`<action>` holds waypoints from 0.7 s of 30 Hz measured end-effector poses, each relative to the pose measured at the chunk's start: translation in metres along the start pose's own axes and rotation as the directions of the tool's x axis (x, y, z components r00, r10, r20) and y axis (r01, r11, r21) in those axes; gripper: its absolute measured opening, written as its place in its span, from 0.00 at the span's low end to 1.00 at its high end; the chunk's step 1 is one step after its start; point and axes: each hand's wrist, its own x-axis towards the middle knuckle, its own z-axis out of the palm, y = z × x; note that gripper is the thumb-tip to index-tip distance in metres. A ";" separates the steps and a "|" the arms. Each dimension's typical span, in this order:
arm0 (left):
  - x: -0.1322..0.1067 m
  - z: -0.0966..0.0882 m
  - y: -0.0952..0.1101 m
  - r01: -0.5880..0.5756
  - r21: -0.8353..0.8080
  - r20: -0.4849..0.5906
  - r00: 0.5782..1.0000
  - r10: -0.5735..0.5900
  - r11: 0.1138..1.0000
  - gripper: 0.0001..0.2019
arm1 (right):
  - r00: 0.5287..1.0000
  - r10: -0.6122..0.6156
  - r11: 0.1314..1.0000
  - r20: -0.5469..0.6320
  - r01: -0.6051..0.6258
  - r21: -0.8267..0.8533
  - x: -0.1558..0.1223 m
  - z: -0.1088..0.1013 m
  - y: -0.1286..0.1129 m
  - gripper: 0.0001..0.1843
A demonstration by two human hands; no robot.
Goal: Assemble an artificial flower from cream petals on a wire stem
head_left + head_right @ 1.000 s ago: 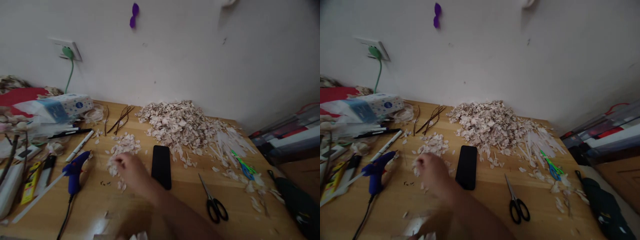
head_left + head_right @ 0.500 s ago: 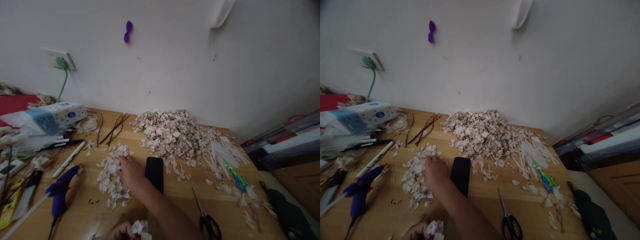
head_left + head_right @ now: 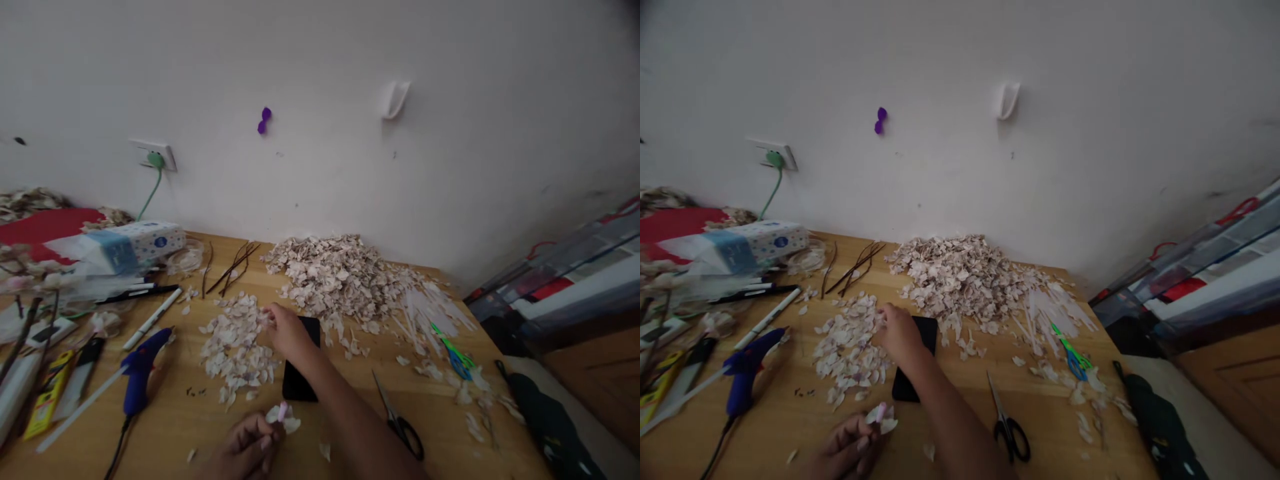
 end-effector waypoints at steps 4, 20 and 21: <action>-0.011 0.007 0.008 0.012 -0.028 -0.018 1.000 -0.013 1.000 0.22 | 0.995 -0.098 0.992 0.013 0.098 -0.082 -0.019 0.002 -0.009 0.13; -0.017 0.010 0.017 -0.021 -0.149 -0.045 0.999 0.015 0.989 0.18 | 0.989 -0.147 0.979 0.014 0.147 -0.140 -0.016 0.017 -0.018 0.20; -0.016 0.009 0.016 -0.020 -0.155 -0.047 0.999 0.012 0.988 0.18 | 0.989 -0.144 0.981 0.012 0.145 -0.128 -0.007 0.020 -0.017 0.24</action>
